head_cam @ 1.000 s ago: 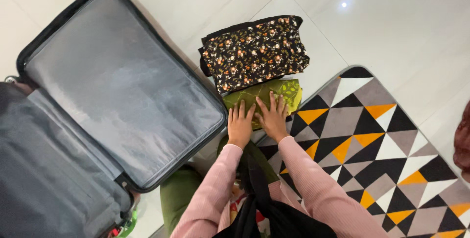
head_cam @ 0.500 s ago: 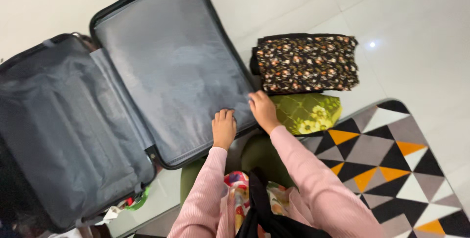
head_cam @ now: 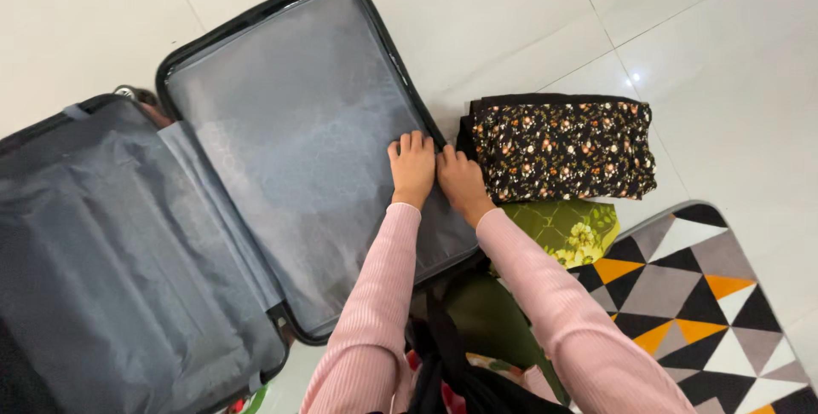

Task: The person unpacks a suitcase by removing folded clothes one by one. They place the items, including shirts, pants, and patterned garments, onto a pile on the floor next to the suitcase.

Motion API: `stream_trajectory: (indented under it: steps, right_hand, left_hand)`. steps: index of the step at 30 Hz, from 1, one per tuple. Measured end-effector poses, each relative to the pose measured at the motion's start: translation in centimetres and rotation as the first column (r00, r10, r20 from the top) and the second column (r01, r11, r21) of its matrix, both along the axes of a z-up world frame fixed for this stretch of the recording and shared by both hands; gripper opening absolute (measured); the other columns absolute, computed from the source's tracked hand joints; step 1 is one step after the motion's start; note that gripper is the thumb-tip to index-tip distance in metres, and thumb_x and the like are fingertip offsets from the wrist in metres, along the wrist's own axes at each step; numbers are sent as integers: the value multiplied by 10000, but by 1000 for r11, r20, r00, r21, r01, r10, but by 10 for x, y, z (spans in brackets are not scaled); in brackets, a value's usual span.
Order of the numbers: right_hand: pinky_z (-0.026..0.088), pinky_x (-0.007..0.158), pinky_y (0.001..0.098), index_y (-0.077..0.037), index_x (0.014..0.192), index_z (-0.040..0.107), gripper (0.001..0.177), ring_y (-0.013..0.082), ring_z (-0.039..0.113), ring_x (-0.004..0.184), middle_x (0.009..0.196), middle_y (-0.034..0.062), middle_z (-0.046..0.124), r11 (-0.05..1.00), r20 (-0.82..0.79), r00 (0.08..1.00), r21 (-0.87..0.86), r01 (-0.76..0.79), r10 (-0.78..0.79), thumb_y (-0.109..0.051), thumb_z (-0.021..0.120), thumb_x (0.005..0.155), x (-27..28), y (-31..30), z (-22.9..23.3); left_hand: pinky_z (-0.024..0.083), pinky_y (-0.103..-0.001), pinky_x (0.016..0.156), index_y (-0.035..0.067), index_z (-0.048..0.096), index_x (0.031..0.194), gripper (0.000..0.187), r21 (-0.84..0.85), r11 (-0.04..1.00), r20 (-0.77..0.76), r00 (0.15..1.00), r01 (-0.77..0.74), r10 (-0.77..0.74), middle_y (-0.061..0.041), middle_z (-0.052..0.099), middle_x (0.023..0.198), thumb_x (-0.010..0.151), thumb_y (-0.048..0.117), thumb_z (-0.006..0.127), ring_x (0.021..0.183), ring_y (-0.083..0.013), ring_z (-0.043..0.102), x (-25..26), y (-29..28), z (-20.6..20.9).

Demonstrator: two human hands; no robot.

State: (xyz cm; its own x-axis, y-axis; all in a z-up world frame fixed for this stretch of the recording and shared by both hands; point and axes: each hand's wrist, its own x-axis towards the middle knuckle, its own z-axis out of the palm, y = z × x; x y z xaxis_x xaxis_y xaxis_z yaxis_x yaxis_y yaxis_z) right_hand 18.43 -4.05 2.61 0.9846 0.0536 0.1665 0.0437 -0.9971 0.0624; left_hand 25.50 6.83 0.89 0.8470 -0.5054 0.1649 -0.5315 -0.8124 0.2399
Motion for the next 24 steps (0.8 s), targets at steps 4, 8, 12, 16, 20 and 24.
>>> stream_trajectory:
  steps: [4, 8, 12, 16, 20, 24]
  right_hand:
    - [514, 564, 308, -72, 943, 659, 114, 190, 625, 788, 931, 50, 583, 999, 22, 999, -30, -29, 30, -126, 656, 843, 4, 2, 10]
    - [472, 558, 319, -85, 920, 645, 84, 191, 609, 770, 906, 45, 576, 998, 2, 999, -39, -53, 53, -127, 653, 847, 10, 2, 14]
    - [430, 575, 340, -111, 901, 633, 58, 189, 581, 755, 865, 31, 551, 978, -16, 997, -193, -72, 70, -153, 636, 862, 13, 6, 3]
    - [413, 588, 343, -124, 888, 623, 63, 184, 545, 731, 835, 30, 545, 938, -21, 995, -332, -94, 93, -186, 624, 901, 11, 14, -14]
    - [416, 590, 340, -126, 863, 623, 111, 199, 538, 746, 804, 40, 561, 881, -51, 995, -463, -98, 84, -236, 611, 877, 8, 26, -12]
    - [421, 592, 328, -88, 932, 673, 220, 200, 540, 773, 808, 41, 578, 877, -114, 992, -470, -99, 51, -270, 599, 832, 9, 35, -4]
  left_hand:
    - [411, -473, 967, 137, 686, 1019, 269, -32, 999, -82, 997, -2, 0, -40, 599, 1064, 787, 255, 751, 1101, -257, 547, 15, -7, 4]
    - [402, -460, 880, 161, 689, 1013, 327, -164, 986, -199, 979, 14, -47, -35, 604, 1068, 732, 262, 825, 1073, -260, 541, 27, 1, 9]
    - [404, -440, 892, 175, 687, 1040, 271, -195, 980, -173, 982, 38, -72, -14, 609, 1058, 781, 211, 756, 1082, -248, 553, 28, 5, 2]
    - [412, -413, 935, 178, 690, 1133, 287, -194, 976, -107, 986, 102, -125, -1, 617, 1109, 850, 134, 676, 1099, -226, 564, 22, 15, -7]
    - [411, -405, 982, 182, 698, 1188, 343, -196, 969, -106, 979, 151, -174, 7, 627, 1163, 853, 123, 651, 1133, -221, 566, 23, 23, -6]
    - [412, -417, 963, 168, 728, 1123, 295, -269, 953, -211, 957, 140, -200, -11, 641, 1142, 836, 170, 660, 1115, -239, 575, 27, 25, -5]
